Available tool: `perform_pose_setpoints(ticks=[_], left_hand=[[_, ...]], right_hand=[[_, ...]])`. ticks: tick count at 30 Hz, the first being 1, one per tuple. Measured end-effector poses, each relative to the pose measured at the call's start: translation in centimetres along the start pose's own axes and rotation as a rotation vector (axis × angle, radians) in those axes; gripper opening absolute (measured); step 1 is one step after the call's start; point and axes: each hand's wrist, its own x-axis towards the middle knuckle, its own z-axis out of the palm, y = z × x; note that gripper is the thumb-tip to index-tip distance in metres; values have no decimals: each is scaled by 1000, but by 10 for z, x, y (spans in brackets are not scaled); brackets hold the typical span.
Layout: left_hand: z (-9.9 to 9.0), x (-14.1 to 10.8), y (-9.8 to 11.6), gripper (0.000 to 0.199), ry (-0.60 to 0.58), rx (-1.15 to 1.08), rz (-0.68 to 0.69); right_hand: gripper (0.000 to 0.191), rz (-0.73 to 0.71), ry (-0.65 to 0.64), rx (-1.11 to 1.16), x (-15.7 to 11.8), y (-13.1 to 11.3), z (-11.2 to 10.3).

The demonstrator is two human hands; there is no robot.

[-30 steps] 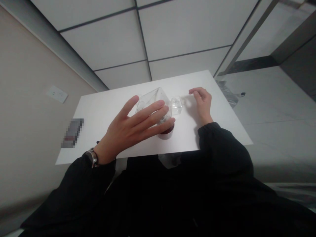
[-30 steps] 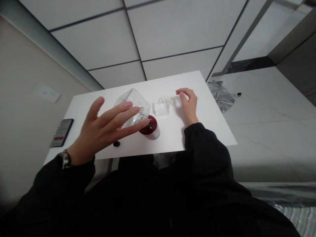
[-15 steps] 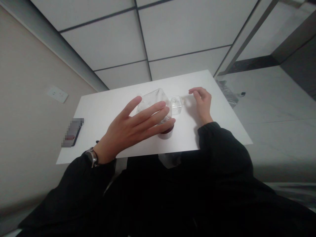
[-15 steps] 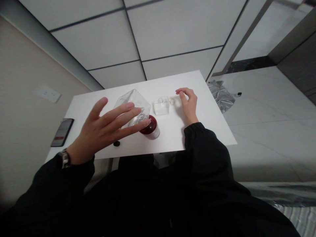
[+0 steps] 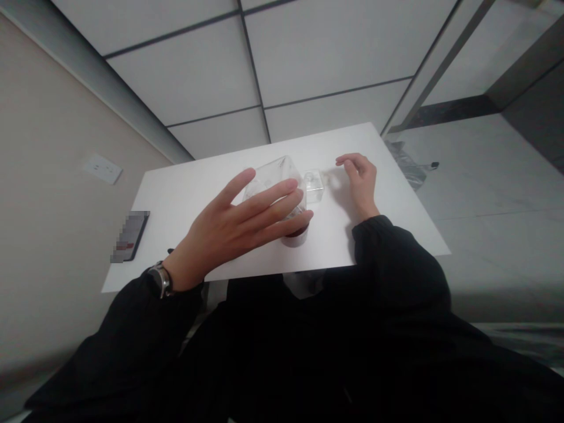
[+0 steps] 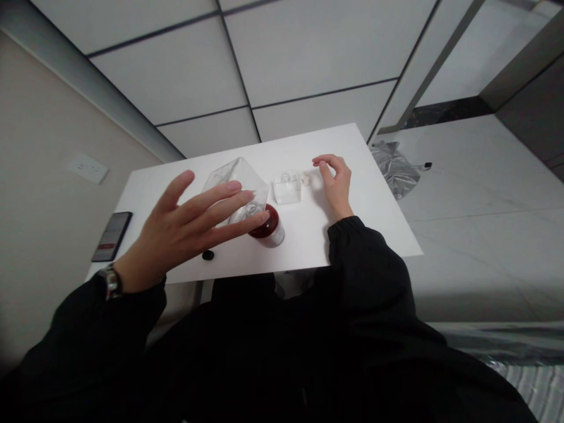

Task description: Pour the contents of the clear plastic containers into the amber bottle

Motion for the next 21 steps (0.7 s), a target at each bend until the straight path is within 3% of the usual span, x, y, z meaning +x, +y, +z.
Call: perform_pose_setpoints(ticks=[5, 8, 16, 21], left_hand=[[-3, 4, 2, 47, -136, 29, -5], [-3, 2, 2, 51, -155, 87, 43], [7, -8, -11, 68, 48, 326, 222], [14, -12, -25, 70, 171, 321, 198]], right_hand=[[35, -6, 2, 8, 0, 1, 0], [36, 3, -4, 2, 0, 2, 0], [35, 0, -2, 14, 0, 3, 1], [36, 9, -1, 10, 1, 1, 2]])
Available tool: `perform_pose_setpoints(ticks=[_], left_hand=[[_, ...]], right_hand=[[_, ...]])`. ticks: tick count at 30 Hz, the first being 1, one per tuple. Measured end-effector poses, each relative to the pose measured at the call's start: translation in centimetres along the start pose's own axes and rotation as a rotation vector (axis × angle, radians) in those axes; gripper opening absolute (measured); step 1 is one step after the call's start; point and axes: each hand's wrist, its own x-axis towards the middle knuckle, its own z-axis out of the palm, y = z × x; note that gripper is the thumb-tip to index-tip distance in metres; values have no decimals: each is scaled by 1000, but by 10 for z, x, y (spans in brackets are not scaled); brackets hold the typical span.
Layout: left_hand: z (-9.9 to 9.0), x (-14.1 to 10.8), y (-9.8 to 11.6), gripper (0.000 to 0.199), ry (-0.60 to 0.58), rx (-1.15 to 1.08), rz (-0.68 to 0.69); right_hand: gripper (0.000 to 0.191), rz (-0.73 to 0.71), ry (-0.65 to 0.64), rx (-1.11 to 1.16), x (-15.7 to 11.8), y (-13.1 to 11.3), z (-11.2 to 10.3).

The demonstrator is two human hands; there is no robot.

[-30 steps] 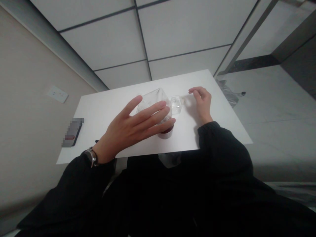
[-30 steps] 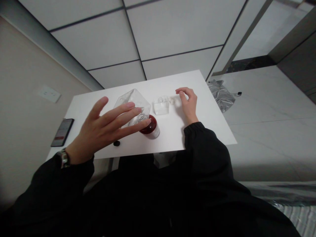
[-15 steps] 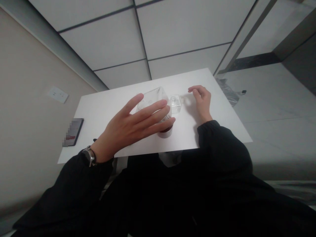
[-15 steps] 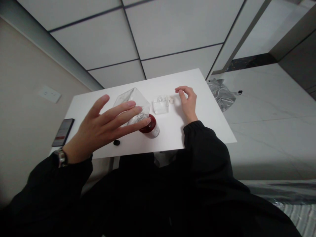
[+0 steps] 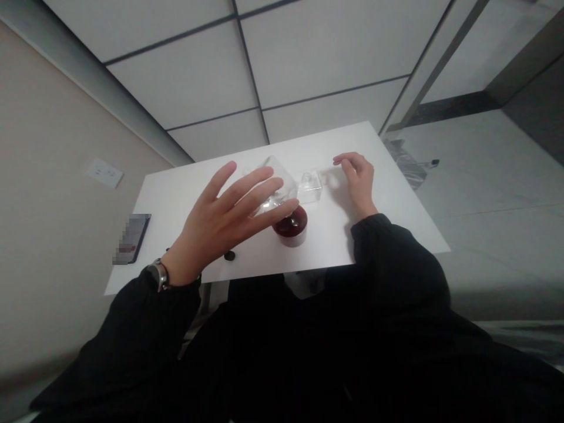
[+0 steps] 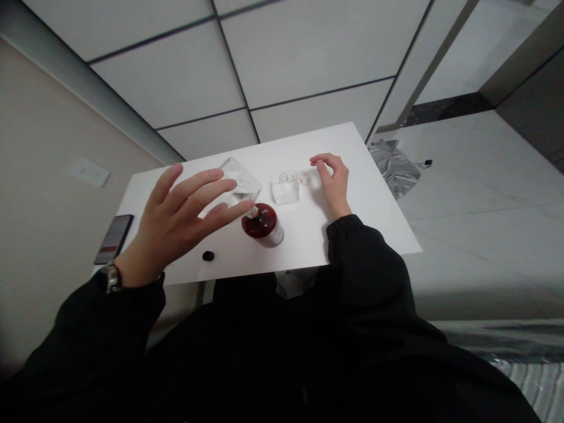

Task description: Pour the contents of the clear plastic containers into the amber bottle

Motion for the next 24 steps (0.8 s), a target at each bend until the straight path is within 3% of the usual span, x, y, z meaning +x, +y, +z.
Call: perform_pose_setpoints(ticks=[7, 14, 20, 24], left_hand=[[3, -5, -4, 65, -43, -63, -155], [17, -16, -14, 58, 6, -74, -282], [48, -52, -30, 71, 58, -289, -618], [74, -83, -34, 73, 18, -549, -873]], right_hand=[[37, 29, -22, -30, 0, -3, -1], [36, 48, -30, -21, -1, -4, -1], [33, 69, -9, 4, -2, -6, 0], [32, 62, -14, 6, -3, -7, 1]])
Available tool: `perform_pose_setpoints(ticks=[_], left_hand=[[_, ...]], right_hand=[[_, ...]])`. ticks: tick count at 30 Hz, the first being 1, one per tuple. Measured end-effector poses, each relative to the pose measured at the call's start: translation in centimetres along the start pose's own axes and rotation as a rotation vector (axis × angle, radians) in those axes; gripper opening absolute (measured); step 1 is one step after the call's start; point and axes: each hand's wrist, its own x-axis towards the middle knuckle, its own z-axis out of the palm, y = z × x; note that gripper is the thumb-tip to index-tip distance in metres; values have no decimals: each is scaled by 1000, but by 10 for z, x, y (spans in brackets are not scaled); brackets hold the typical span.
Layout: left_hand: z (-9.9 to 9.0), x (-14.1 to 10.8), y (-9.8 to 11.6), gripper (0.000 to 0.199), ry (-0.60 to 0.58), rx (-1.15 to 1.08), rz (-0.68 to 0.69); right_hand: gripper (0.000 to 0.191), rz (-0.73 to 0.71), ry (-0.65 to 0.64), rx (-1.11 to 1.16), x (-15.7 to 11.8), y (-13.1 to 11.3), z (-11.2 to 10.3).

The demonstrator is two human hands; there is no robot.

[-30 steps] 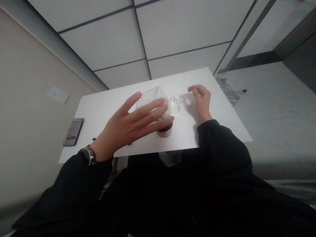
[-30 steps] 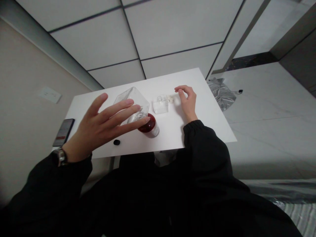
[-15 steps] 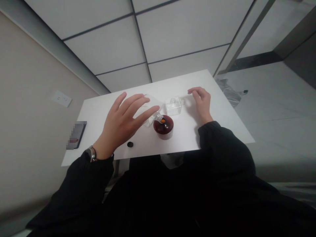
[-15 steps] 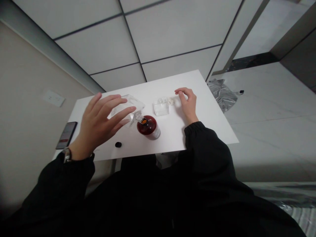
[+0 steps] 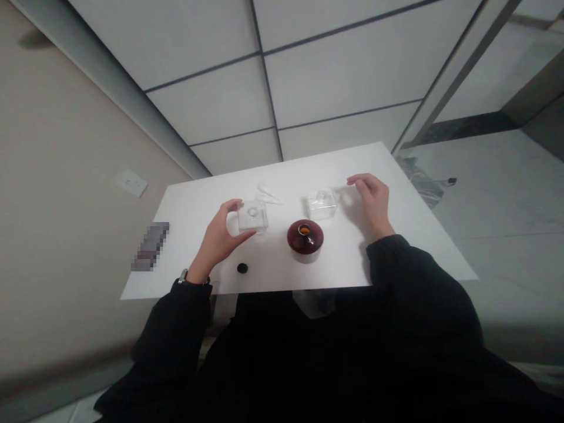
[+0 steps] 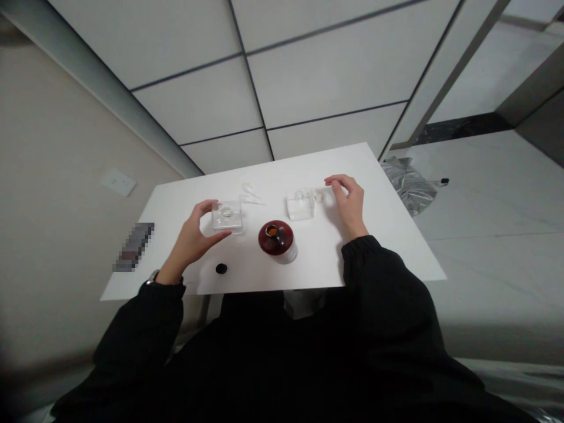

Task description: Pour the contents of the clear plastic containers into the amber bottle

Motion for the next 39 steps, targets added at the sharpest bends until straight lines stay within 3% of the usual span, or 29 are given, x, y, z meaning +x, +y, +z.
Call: perform_pose_setpoints(ticks=[6, 12, 15, 18, 21, 27, 31, 39], left_hand=[[22, -10, -36, 74, -65, -239, -126], [43, -11, -47, 77, -169, -270, -161], [43, -16, -48, 91, -198, -249, -145], [32, -32, -47, 103, -167, -179, -135], [16, -61, -46, 86, -107, -88, -122], [4, -112, -37, 45, -164, 38, -135], [14, -110, -30, 21, -165, 15, -114], [41, -81, -13, 28, -65, 44, -130]], right_hand=[[30, 17, -13, -14, -2, 2, 0], [28, 19, -14, -10, -4, 6, -2], [28, 20, -20, -13, -3, 6, -2], [28, 23, -19, -16, -3, 6, -2], [28, 26, -20, -12, -3, 6, -1], [30, 28, -30, -9, -2, 6, 1], [29, 29, -36, -10, -3, 5, 1], [36, 6, -72, -14, -5, -1, -3]])
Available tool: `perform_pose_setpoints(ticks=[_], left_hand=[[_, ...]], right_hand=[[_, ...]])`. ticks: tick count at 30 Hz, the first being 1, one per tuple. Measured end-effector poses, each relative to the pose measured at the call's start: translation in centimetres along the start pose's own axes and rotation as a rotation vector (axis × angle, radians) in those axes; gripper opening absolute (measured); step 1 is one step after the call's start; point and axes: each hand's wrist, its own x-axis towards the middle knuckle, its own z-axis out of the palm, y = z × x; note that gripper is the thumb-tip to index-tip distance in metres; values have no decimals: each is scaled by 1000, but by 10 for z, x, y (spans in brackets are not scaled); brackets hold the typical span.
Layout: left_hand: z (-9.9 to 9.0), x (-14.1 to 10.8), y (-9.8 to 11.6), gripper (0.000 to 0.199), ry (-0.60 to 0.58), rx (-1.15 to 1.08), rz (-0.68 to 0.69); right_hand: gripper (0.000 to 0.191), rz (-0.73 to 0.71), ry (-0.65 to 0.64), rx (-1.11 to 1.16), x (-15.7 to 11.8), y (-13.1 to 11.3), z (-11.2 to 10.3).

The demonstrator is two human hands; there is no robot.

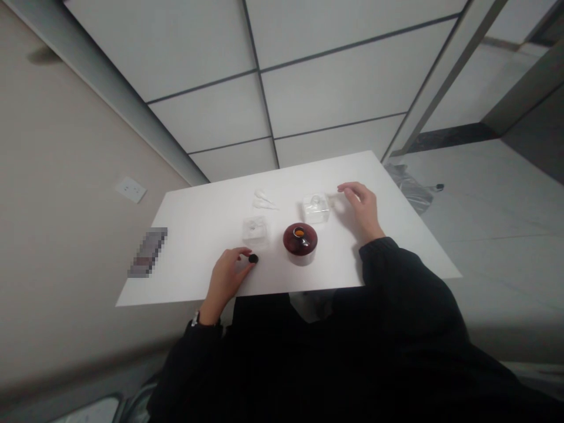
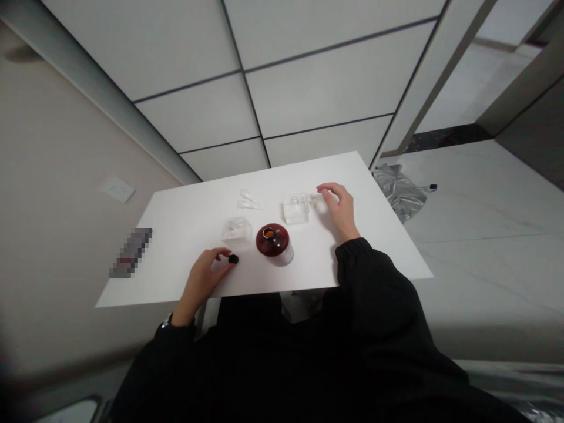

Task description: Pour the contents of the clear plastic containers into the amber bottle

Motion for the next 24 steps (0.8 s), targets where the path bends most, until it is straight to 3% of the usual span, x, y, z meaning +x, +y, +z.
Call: perform_pose_setpoints(ticks=[3, 7, 9, 16, 24], left_hand=[[6, 0, 4, 36, 76, -1, -11], [9, -11, 1, 32, 250, -7, -59], [12, -17, -4, 27, 310, -2, -87], [24, -21, -13, 26, 451, 5, -118], [30, -20, -17, 22, 516, 53, -1]], right_hand=[[41, -41, -92, -15, -2, -2, 2], [80, -83, -327, -103, -6, 3, 11], [89, -75, -374, -169, -8, 8, 15], [73, -126, -318, -257, -20, 1, 13], [65, -226, -188, -289, -48, -61, -19]])
